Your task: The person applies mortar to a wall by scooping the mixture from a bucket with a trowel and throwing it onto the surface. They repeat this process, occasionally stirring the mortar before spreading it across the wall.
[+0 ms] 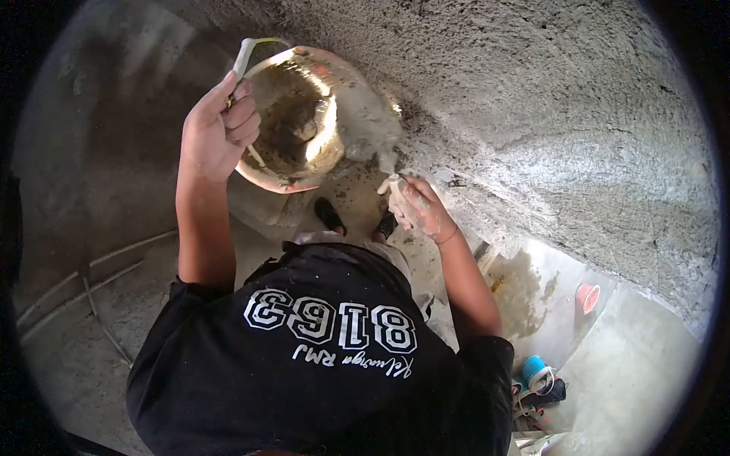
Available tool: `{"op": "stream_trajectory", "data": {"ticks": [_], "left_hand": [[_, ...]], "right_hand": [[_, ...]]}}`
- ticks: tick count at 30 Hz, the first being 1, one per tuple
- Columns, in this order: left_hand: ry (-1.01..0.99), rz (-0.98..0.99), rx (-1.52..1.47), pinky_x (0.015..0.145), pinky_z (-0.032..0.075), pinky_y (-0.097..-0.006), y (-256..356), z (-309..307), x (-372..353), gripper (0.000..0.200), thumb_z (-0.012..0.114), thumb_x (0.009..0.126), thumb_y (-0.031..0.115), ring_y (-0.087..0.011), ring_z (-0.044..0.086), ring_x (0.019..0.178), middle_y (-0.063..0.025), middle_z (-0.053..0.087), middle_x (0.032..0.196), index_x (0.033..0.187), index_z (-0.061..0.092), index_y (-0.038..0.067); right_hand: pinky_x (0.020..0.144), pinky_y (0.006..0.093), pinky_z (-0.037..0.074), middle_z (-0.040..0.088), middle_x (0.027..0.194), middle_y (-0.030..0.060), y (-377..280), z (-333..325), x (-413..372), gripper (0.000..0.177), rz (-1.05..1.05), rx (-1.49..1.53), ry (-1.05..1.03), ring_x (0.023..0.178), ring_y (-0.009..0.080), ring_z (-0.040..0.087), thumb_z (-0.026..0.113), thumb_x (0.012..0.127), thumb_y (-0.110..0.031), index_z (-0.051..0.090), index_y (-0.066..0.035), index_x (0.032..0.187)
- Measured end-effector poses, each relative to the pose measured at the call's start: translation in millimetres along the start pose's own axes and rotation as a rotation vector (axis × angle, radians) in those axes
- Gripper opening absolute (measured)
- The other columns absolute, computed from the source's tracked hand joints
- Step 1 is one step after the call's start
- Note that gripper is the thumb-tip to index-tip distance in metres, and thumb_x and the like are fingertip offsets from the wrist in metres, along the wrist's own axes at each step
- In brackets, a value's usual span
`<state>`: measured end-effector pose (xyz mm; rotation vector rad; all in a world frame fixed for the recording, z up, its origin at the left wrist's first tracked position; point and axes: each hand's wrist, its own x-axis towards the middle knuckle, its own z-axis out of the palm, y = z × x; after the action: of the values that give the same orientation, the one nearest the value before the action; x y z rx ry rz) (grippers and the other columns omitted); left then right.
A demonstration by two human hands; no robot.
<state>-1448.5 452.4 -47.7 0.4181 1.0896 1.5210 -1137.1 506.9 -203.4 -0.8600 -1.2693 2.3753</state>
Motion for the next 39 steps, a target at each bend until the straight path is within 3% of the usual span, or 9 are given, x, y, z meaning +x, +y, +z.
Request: {"op": "stream_trajectory", "data": {"ticks": [5,15,21,24,26,31,33,35,39], "left_hand": [[-0.001,-0.032,-0.009,0.044,0.017,-0.0230,1.4,14.6,-1.7,0.026,0.044,0.099,0.030,-0.0046,0.020,0.047,0.0090,0.023,0.056,0.082,0.047,0.010],[-0.053,0.061,0.056,0.043,0.017,-0.0227,12.9,20.0,-0.4,0.026,0.045,0.099,0.030,-0.0052,0.020,0.047,0.0086,0.022,0.056,0.086,0.048,0.008],[0.087,0.077,0.077,0.043,0.017,-0.0227,28.5,-18.6,-10.7,0.026,0.045,0.099,0.030,-0.0050,0.021,0.046,0.0083,0.024,0.057,0.085,0.047,0.009],[0.062,0.064,0.034,0.043,0.017,-0.0227,25.6,-27.0,-14.7,0.025,0.046,0.098,0.030,-0.0050,0.022,0.046,0.0087,0.024,0.057,0.084,0.047,0.009],[0.021,0.046,0.017,0.043,0.017,-0.0228,18.8,-20.8,-13.9,0.024,0.047,0.098,0.030,-0.0045,0.022,0.047,0.0089,0.025,0.057,0.084,0.048,0.010],[-0.045,-0.033,0.079,0.043,0.017,-0.0232,0.8,-6.9,-13.7,0.025,0.045,0.098,0.029,-0.0041,0.022,0.046,0.0091,0.028,0.057,0.081,0.047,0.011],[-0.081,-0.034,0.172,0.043,0.016,-0.0236,-9.6,-1.3,-14.5,0.026,0.044,0.098,0.029,-0.0041,0.022,0.046,0.0092,0.028,0.057,0.079,0.046,0.011],[-0.094,-0.032,0.200,0.042,0.017,-0.0253,-14.8,8.5,-16.1,0.031,0.038,0.100,0.025,-0.0063,0.022,0.046,0.0065,0.027,0.055,0.073,0.041,0.010],[-0.164,-0.061,0.276,0.044,0.019,-0.0258,-30.6,10.4,-14.6,0.037,0.040,0.099,0.026,-0.0067,0.022,0.048,0.0058,0.029,0.055,0.066,0.040,0.010]], "right_hand": [[0.040,0.0242,0.037,0.049,0.058,0.0020,5.7,-16.3,22.3,0.051,0.208,-0.075,-0.175,0.043,0.0112,0.044,0.049,0.094,-0.052,0.057,-0.001,0.094],[0.038,0.0262,0.037,0.055,0.069,0.0044,63.3,-55.5,-24.6,0.043,0.333,-0.052,0.120,0.050,0.0113,0.047,0.055,0.093,-0.046,0.056,-0.003,0.096],[0.046,0.0240,0.037,0.049,0.063,-0.0015,58.8,-49.3,-40.0,0.028,0.137,-0.271,0.233,0.051,0.0073,0.047,0.053,0.097,-0.029,0.056,-0.001,0.094],[0.051,0.0287,0.042,0.052,0.063,0.0032,3.4,-23.7,-48.9,0.026,-0.119,-0.404,0.227,0.050,0.0159,0.050,0.054,0.095,-0.026,0.055,-0.001,0.100],[0.065,0.0368,0.048,0.061,0.076,0.0088,-52.0,5.6,-48.9,0.029,-0.176,-0.922,0.261,0.070,0.0226,0.060,0.056,0.090,-0.024,0.056,-0.003,0.110],[0.070,0.0453,0.050,0.066,0.089,0.0209,-127.2,84.3,1.7,0.030,-0.187,-1.625,0.078,0.078,0.0406,0.062,0.054,0.085,-0.018,0.058,-0.001,0.110],[0.067,0.0437,0.052,0.067,0.085,0.0191,-111.4,94.4,54.5,0.022,0.006,-1.821,-0.024,0.076,0.0384,0.064,0.055,0.081,-0.014,0.065,-0.001,0.096],[0.068,0.0410,0.054,0.068,0.083,0.0185,-84.8,98.3,102.8,0.017,-0.121,-2.122,-0.345,0.077,0.0347,0.067,0.056,0.079,-0.012,0.069,-0.002,0.083],[0.069,0.0370,0.055,0.070,0.085,0.0143,-8.7,95.1,152.4,0.017,-0.017,-1.979,0.005,0.081,0.0286,0.069,0.054,0.080,-0.012,0.071,-0.007,0.082]]}}
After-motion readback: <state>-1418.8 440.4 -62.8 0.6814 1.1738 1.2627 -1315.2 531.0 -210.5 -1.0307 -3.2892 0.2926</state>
